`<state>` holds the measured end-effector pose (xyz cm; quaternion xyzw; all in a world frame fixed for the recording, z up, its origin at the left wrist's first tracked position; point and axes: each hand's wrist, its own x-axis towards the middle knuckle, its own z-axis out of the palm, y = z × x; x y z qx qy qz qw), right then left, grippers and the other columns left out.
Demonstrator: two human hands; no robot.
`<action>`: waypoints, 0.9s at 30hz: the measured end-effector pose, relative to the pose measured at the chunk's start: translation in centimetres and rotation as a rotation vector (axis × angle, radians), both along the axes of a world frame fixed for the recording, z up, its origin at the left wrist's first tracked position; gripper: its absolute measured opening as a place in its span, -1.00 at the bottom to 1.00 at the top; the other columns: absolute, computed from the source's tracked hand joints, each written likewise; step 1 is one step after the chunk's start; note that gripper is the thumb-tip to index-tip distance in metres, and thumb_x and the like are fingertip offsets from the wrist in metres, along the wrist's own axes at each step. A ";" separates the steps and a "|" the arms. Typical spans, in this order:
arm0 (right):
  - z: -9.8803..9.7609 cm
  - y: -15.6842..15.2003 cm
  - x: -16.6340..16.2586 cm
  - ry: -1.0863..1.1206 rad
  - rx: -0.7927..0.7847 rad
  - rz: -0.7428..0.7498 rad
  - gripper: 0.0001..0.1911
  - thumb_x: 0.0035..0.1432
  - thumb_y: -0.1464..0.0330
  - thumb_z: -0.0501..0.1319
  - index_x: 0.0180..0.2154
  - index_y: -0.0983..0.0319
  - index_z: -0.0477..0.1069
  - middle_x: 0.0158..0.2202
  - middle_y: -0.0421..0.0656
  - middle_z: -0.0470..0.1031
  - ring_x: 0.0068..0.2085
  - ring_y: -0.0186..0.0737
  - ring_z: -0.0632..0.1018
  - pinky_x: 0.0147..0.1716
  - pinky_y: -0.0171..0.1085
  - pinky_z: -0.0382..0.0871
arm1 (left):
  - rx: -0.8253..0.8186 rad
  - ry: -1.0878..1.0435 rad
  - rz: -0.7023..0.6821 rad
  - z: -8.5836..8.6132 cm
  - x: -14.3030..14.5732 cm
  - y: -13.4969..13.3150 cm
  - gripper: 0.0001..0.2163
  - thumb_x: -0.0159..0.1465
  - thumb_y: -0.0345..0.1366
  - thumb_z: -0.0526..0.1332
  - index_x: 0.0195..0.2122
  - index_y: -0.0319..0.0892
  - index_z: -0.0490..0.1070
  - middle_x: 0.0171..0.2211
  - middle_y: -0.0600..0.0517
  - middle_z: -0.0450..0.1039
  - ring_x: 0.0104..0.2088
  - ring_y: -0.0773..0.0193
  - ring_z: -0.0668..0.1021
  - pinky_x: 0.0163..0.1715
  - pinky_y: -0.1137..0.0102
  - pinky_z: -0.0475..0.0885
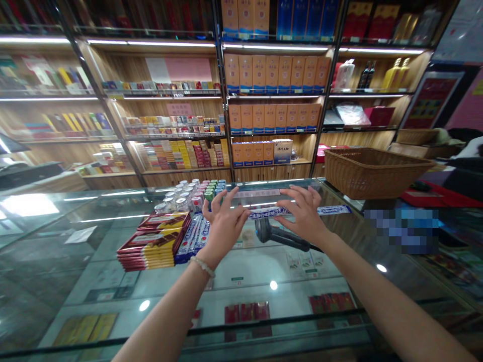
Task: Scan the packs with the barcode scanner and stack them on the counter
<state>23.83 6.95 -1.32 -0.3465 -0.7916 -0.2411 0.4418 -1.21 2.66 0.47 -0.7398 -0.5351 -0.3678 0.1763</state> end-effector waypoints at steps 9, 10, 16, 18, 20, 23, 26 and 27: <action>-0.1 0.3 0.1 0.002 0.092 -0.033 -0.83 0.28 0.13 0.33 -0.16 0.04 0.56 0.14 -0.13 0.53 0.27 0.00 0.34 0.34 0.07 -0.16 | 0.058 0.047 0.031 0.0 0.1 -0.5 -0.78 0.41 -0.09 0.18 -0.08 0.07 0.61 0.37 -0.04 0.30 0.36 -0.14 0.23 0.35 -0.30 -0.12; -0.1 0.3 0.1 0.009 0.093 -0.038 -0.83 0.28 0.13 0.33 -0.17 0.04 0.57 0.14 -0.13 0.53 0.27 -0.01 0.34 0.34 0.06 -0.16 | 0.076 0.072 0.032 0.1 0.1 -0.6 -0.77 0.39 -0.05 0.22 -0.04 0.08 0.59 0.37 -0.06 0.30 0.36 -0.15 0.23 0.36 -0.28 -0.15; 0.0 0.5 0.4 0.006 0.045 -0.082 -0.84 0.28 0.14 0.32 -0.16 0.02 0.60 0.17 -0.13 0.50 0.28 0.00 0.32 0.35 0.07 -0.18 | 0.223 0.170 0.030 -0.1 0.1 -0.6 -0.69 0.22 0.04 0.40 -0.08 0.08 0.58 0.37 -0.05 0.31 0.34 -0.13 0.28 0.39 -0.17 -0.25; 0.0 0.6 0.5 -0.002 0.036 -0.088 -0.83 0.28 0.13 0.32 -0.16 0.01 0.60 0.18 -0.13 0.49 0.28 0.02 0.31 0.34 0.08 -0.18 | 0.266 0.178 0.029 -0.3 0.1 -0.4 -0.77 0.24 0.00 0.39 -0.12 0.10 0.59 0.36 -0.01 0.33 0.33 -0.10 0.30 0.39 -0.15 -0.26; -0.1 0.7 0.6 -0.010 0.027 -0.088 -0.81 0.29 0.11 0.30 -0.16 0.02 0.61 0.19 -0.12 0.49 0.28 0.03 0.31 0.34 0.09 -0.19 | 0.292 0.182 0.026 -0.5 0.1 -0.3 -0.80 0.26 -0.02 0.37 -0.15 0.10 0.60 0.35 0.00 0.35 0.33 -0.08 0.30 0.40 -0.16 -0.27; -0.1 0.7 0.8 -0.021 -0.006 -0.087 -0.78 0.31 0.08 0.28 -0.14 0.01 0.61 0.21 -0.11 0.47 0.30 0.05 0.29 0.34 0.12 -0.21 | 0.280 0.192 0.029 -0.6 -0.1 -0.1 -0.83 0.29 -0.03 0.34 -0.15 0.10 0.60 0.35 0.00 0.35 0.35 -0.08 0.29 0.39 -0.19 -0.27; 0.3 0.8 1.2 -0.041 -0.050 -0.100 -0.76 0.29 0.06 0.28 -0.12 -0.01 0.61 0.26 -0.11 0.42 0.33 0.08 0.24 0.35 0.16 -0.24 | 0.227 0.202 0.024 -0.5 -0.1 -0.1 -0.83 0.31 -0.03 0.32 -0.15 0.11 0.60 0.35 0.01 0.35 0.35 -0.10 0.30 0.39 -0.23 -0.28; 0.5 0.9 1.4 -0.054 -0.061 -0.103 -0.75 0.28 0.05 0.29 -0.12 -0.01 0.61 0.27 -0.11 0.40 0.33 0.09 0.23 0.35 0.17 -0.25 | 0.210 0.198 0.019 -0.4 -0.1 0.0 -0.84 0.31 -0.03 0.32 -0.14 0.12 0.60 0.35 0.01 0.36 0.35 -0.11 0.31 0.39 -0.24 -0.28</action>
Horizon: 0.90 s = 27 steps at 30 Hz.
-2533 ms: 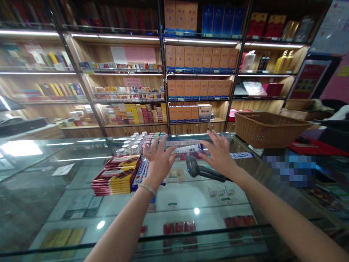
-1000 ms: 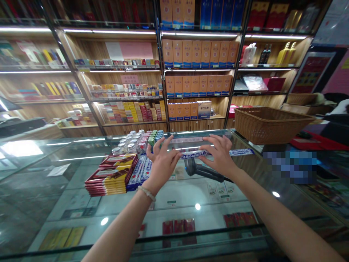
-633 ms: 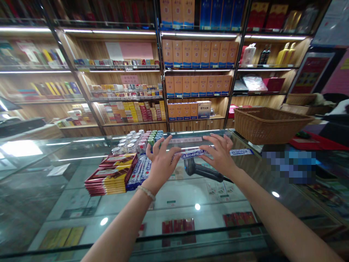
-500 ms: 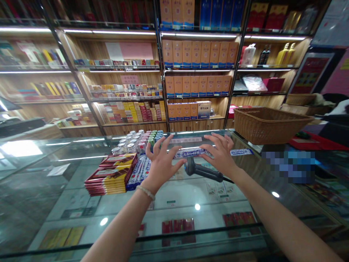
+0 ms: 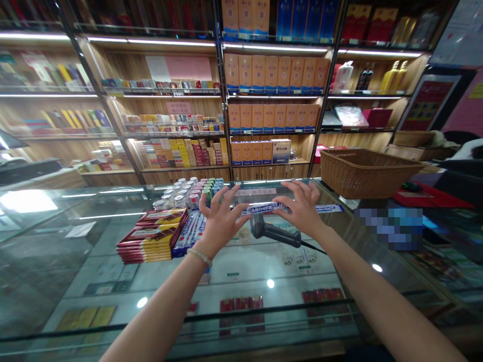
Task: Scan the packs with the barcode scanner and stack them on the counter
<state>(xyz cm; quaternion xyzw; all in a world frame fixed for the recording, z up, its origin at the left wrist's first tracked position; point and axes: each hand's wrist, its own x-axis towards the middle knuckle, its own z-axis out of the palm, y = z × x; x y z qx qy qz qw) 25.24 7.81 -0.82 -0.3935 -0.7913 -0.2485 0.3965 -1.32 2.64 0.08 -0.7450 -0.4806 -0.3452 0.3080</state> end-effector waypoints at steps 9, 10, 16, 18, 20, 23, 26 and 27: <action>2.8 0.3 4.1 -0.102 0.010 -0.021 -0.75 0.26 0.05 0.32 -0.09 -0.04 0.62 0.33 -0.16 0.33 0.37 0.09 0.16 0.37 0.18 -0.28 | -0.027 0.068 -0.051 1.9 2.6 0.7 -0.82 0.33 -0.04 0.30 -0.14 0.06 0.59 0.39 -0.02 0.30 0.38 -0.12 0.29 0.39 -0.27 -0.24; 3.0 0.3 4.8 -0.106 0.014 -0.028 -0.75 0.25 0.06 0.32 -0.09 -0.04 0.62 0.33 -0.16 0.33 0.37 0.09 0.15 0.37 0.19 -0.27 | -0.028 0.076 -0.059 2.1 3.3 0.8 -0.82 0.33 -0.04 0.30 -0.14 0.06 0.59 0.39 -0.01 0.30 0.38 -0.12 0.29 0.39 -0.28 -0.26; 3.2 0.9 9.4 -0.103 0.018 -0.088 -0.78 0.24 0.10 0.34 -0.10 -0.03 0.63 0.32 -0.15 0.32 0.37 0.09 0.16 0.37 0.19 -0.26 | -0.059 0.042 -0.104 2.7 8.3 2.0 -0.84 0.29 -0.10 0.36 -0.15 0.03 0.59 0.42 0.00 0.25 0.39 -0.15 0.26 0.40 -0.31 -0.29; 3.0 1.0 11.1 -0.100 0.014 -0.109 -0.78 0.23 0.11 0.36 -0.11 -0.03 0.63 0.32 -0.15 0.32 0.37 0.09 0.16 0.37 0.18 -0.26 | -0.078 0.044 -0.123 2.6 10.0 2.5 -0.83 0.27 -0.09 0.38 -0.16 0.02 0.59 0.41 -0.02 0.25 0.39 -0.17 0.26 0.39 -0.32 -0.25; 2.7 1.0 12.6 -0.096 0.008 -0.132 -0.79 0.21 0.12 0.37 -0.12 -0.03 0.63 0.32 -0.15 0.32 0.37 0.09 0.16 0.37 0.18 -0.24 | -0.094 0.041 -0.143 2.3 11.5 3.1 -0.83 0.26 -0.09 0.39 -0.18 0.02 0.60 0.42 -0.02 0.25 0.39 -0.19 0.26 0.39 -0.33 -0.24; 2.1 1.0 14.7 -0.096 0.001 -0.168 -0.80 0.20 0.14 0.38 -0.13 -0.03 0.64 0.31 -0.14 0.33 0.37 0.10 0.17 0.36 0.18 -0.22 | -0.109 0.048 -0.169 1.7 13.6 3.9 -0.83 0.26 -0.09 0.38 -0.18 0.01 0.60 0.42 -0.04 0.24 0.40 -0.19 0.24 0.39 -0.34 -0.24; 1.6 1.2 16.4 -0.105 -0.015 -0.200 -0.79 0.19 0.15 0.39 -0.12 -0.04 0.64 0.31 -0.13 0.33 0.37 0.10 0.17 0.36 0.19 -0.21 | -0.133 0.035 -0.195 1.3 15.3 4.6 -0.84 0.26 -0.10 0.38 -0.19 0.00 0.60 0.42 -0.04 0.24 0.41 -0.19 0.23 0.39 -0.34 -0.24; 1.4 1.3 16.9 -0.110 -0.019 -0.212 -0.79 0.19 0.16 0.39 -0.11 -0.03 0.63 0.31 -0.13 0.33 0.37 0.10 0.17 0.36 0.19 -0.21 | -0.141 0.024 -0.204 1.2 15.8 4.8 -0.85 0.26 -0.10 0.38 -0.20 0.00 0.61 0.42 -0.04 0.24 0.41 -0.19 0.23 0.39 -0.35 -0.24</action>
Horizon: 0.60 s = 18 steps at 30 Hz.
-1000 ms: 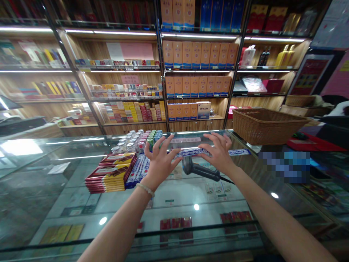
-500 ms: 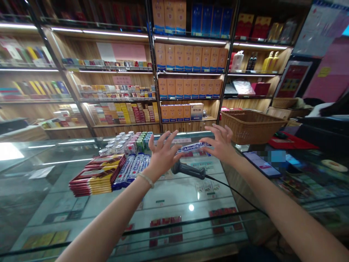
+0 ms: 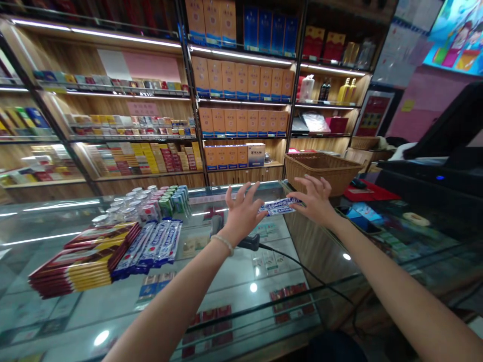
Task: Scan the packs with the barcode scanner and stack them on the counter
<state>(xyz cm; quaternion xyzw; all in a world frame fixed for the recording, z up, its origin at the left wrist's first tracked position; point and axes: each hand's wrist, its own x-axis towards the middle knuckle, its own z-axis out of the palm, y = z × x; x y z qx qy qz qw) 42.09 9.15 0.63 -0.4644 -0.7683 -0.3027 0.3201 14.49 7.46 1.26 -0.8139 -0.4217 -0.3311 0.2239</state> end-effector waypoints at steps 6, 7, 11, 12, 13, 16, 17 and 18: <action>-1.2 1.5 1.3 -0.080 0.026 -0.072 -0.81 0.22 0.20 0.37 -0.11 -0.01 0.61 0.32 -0.11 0.35 0.38 0.11 0.15 0.36 0.25 -0.23 | -0.033 0.013 0.008 -0.8 2.6 1.8 -0.88 0.25 -0.16 0.38 -0.24 -0.04 0.61 0.39 -0.08 0.29 0.41 -0.18 0.23 0.39 -0.36 -0.19; -1.5 1.8 1.3 -0.092 0.025 -0.084 -0.81 0.21 0.21 0.37 -0.11 0.00 0.61 0.32 -0.11 0.35 0.38 0.11 0.15 0.36 0.26 -0.23 | -0.046 0.026 0.018 -1.0 2.9 2.2 -0.89 0.25 -0.18 0.39 -0.25 -0.06 0.61 0.38 -0.08 0.30 0.40 -0.17 0.23 0.39 -0.36 -0.18; -2.5 3.2 1.1 -0.102 -0.030 -0.112 -0.82 0.21 0.25 0.37 -0.12 0.01 0.60 0.31 -0.10 0.36 0.39 0.10 0.15 0.36 0.29 -0.22 | -0.111 0.049 0.048 -1.6 3.9 3.7 -0.91 0.20 -0.24 0.42 -0.27 -0.07 0.63 0.35 -0.10 0.34 0.40 -0.18 0.24 0.40 -0.35 -0.16; -2.8 3.5 1.1 -0.100 -0.049 -0.116 -0.83 0.20 0.26 0.37 -0.13 0.01 0.60 0.31 -0.09 0.36 0.39 0.10 0.15 0.36 0.30 -0.21 | -0.122 0.053 0.052 -1.7 4.1 4.1 -0.91 0.19 -0.25 0.42 -0.27 -0.06 0.64 0.34 -0.10 0.35 0.39 -0.19 0.24 0.40 -0.35 -0.17; -3.0 3.7 1.2 -0.097 -0.066 -0.121 -0.83 0.20 0.26 0.38 -0.14 0.01 0.61 0.31 -0.09 0.37 0.39 0.10 0.15 0.36 0.31 -0.20 | -0.131 0.060 0.057 -1.9 4.4 4.4 -0.91 0.19 -0.26 0.43 -0.27 -0.06 0.65 0.33 -0.10 0.36 0.39 -0.19 0.24 0.40 -0.35 -0.17; -3.8 4.1 1.8 -0.083 -0.080 -0.141 -0.82 0.17 0.27 0.40 -0.15 0.01 0.62 0.29 -0.09 0.38 0.38 0.11 0.16 0.35 0.31 -0.18 | -0.147 0.097 0.083 -2.5 5.4 5.1 -0.91 0.19 -0.24 0.42 -0.28 -0.05 0.66 0.32 -0.11 0.38 0.39 -0.20 0.24 0.39 -0.35 -0.13; -4.2 4.1 2.0 -0.078 -0.075 -0.148 -0.82 0.16 0.27 0.41 -0.15 0.01 0.62 0.29 -0.10 0.39 0.38 0.11 0.17 0.35 0.31 -0.18 | -0.152 0.112 0.089 -2.7 5.8 5.3 -0.91 0.19 -0.23 0.42 -0.28 -0.05 0.66 0.31 -0.11 0.39 0.39 -0.20 0.24 0.39 -0.35 -0.12; -4.5 4.2 2.3 -0.075 -0.069 -0.154 -0.82 0.14 0.28 0.41 -0.16 0.00 0.63 0.28 -0.10 0.40 0.37 0.12 0.19 0.35 0.31 -0.16 | -0.158 0.128 0.091 -2.9 6.2 5.4 -0.92 0.19 -0.23 0.42 -0.29 -0.04 0.66 0.30 -0.11 0.39 0.39 -0.19 0.24 0.39 -0.35 -0.12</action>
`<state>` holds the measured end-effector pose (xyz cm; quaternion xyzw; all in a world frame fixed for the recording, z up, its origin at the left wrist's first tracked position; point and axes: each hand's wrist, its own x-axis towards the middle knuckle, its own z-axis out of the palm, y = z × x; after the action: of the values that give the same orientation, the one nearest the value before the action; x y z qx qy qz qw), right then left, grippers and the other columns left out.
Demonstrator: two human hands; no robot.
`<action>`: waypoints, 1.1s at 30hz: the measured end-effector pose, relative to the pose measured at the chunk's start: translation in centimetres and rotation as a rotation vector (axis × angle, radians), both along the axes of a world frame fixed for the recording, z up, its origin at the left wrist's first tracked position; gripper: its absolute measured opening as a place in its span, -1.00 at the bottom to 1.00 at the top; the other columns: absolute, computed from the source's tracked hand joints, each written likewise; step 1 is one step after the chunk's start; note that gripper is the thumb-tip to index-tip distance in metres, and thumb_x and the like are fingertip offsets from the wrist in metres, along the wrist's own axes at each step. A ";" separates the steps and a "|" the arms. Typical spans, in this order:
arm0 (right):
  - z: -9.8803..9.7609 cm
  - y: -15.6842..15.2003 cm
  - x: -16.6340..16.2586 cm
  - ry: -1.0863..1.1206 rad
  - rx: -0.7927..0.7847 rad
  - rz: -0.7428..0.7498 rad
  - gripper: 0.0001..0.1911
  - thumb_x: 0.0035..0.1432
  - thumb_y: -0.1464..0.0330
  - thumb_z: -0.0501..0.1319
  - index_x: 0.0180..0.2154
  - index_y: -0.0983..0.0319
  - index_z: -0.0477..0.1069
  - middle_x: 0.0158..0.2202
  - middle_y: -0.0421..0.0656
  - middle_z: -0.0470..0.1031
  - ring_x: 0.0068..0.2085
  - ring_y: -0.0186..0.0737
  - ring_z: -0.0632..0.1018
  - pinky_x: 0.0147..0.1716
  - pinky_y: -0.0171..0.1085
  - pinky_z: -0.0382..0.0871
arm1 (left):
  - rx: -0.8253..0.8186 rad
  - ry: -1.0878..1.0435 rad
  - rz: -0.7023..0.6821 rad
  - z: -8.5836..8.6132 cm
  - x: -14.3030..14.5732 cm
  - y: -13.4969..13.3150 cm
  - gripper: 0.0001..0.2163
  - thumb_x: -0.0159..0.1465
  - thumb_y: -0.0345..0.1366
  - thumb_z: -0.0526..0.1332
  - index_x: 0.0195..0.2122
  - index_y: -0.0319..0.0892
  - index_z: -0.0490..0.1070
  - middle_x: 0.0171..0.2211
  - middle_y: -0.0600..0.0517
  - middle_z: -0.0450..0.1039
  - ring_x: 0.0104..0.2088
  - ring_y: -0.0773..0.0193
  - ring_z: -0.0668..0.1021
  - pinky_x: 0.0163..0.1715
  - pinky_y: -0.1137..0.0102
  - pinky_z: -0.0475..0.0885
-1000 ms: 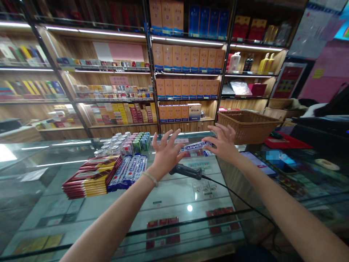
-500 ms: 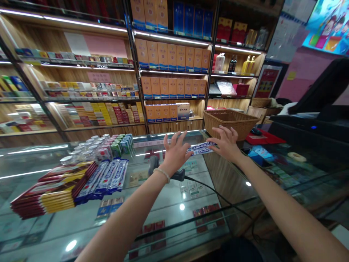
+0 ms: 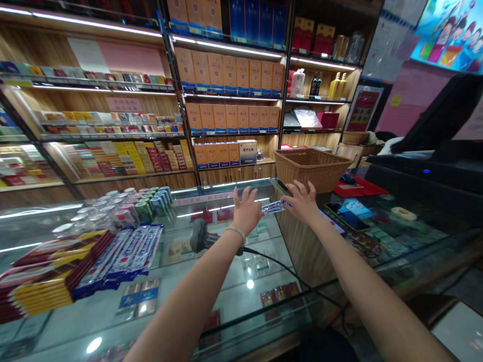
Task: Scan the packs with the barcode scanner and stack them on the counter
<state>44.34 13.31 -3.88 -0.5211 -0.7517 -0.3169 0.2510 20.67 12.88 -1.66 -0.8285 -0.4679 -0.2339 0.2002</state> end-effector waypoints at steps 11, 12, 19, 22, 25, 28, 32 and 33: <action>-1.7 0.7 0.2 -0.004 -0.095 -0.056 -0.84 0.14 0.32 0.39 -0.19 0.03 0.66 0.28 -0.05 0.41 0.33 0.16 0.26 0.31 0.36 -0.05 | -0.037 0.047 -0.003 -1.1 1.6 1.3 -0.92 0.17 -0.28 0.42 -0.30 -0.03 0.69 0.23 -0.09 0.47 0.35 -0.24 0.27 0.37 -0.38 -0.10; -1.7 0.7 0.1 -0.001 -0.098 -0.052 -0.84 0.15 0.31 0.38 -0.19 0.03 0.66 0.28 -0.04 0.42 0.33 0.16 0.26 0.30 0.37 -0.05 | -0.041 0.048 -0.003 -1.2 1.6 1.3 -0.91 0.17 -0.28 0.42 -0.29 -0.03 0.69 0.23 -0.10 0.47 0.35 -0.25 0.27 0.37 -0.39 -0.09; -1.9 0.8 0.2 0.019 -0.113 -0.059 -0.83 0.17 0.31 0.35 -0.18 0.04 0.66 0.27 -0.04 0.42 0.32 0.17 0.26 0.31 0.36 -0.10 | -0.071 0.065 -0.001 -1.3 1.8 1.5 -0.89 0.18 -0.28 0.40 -0.27 0.04 0.69 0.26 -0.02 0.46 0.38 -0.23 0.25 0.37 -0.38 -0.14; -2.0 0.9 0.2 0.017 -0.161 -0.086 -0.81 0.19 0.30 0.32 -0.15 0.04 0.66 0.30 -0.04 0.39 0.34 0.18 0.23 0.32 0.35 -0.15 | -0.095 0.080 0.005 -1.2 1.9 1.5 -0.89 0.21 -0.27 0.38 -0.24 0.03 0.69 0.28 -0.01 0.45 0.40 -0.20 0.22 0.37 -0.39 -0.16; -1.9 0.9 0.0 0.021 -0.231 -0.121 -0.77 0.23 0.29 0.28 -0.11 0.03 0.65 0.33 -0.04 0.35 0.37 0.17 0.19 0.33 0.34 -0.18 | -0.122 0.093 0.015 -1.1 2.0 1.4 -0.88 0.25 -0.24 0.35 -0.22 0.03 0.68 0.30 0.01 0.42 0.42 -0.18 0.19 0.38 -0.39 -0.18; -1.7 0.9 -0.1 0.027 -0.274 -0.137 -0.73 0.25 0.28 0.25 -0.06 0.02 0.64 0.35 -0.04 0.32 0.38 0.17 0.16 0.33 0.34 -0.18 | -0.146 0.102 0.029 -1.0 2.0 1.3 -0.87 0.28 -0.22 0.33 -0.20 0.03 0.68 0.33 0.03 0.40 0.44 -0.17 0.17 0.38 -0.38 -0.19; -1.7 0.8 -0.2 0.030 -0.281 -0.144 -0.72 0.25 0.27 0.23 -0.05 0.01 0.64 0.35 -0.05 0.33 0.38 0.16 0.16 0.33 0.34 -0.17 | -0.173 0.112 0.043 -0.9 2.1 1.3 -0.86 0.28 -0.19 0.32 -0.20 0.06 0.68 0.34 0.05 0.37 0.45 -0.18 0.15 0.37 -0.41 -0.21; -1.7 0.8 -0.2 0.031 -0.280 -0.144 -0.71 0.25 0.28 0.22 -0.05 0.01 0.64 0.34 -0.05 0.33 0.37 0.16 0.16 0.33 0.33 -0.17 | -0.176 0.114 0.044 -0.9 2.2 1.3 -0.86 0.28 -0.19 0.32 -0.19 0.07 0.68 0.35 0.05 0.37 0.45 -0.18 0.14 0.37 -0.40 -0.22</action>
<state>44.18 14.15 -5.58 -0.6083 -0.7453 -0.2182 0.1639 22.82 14.14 -2.58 -0.8445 -0.4924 -0.1396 0.1579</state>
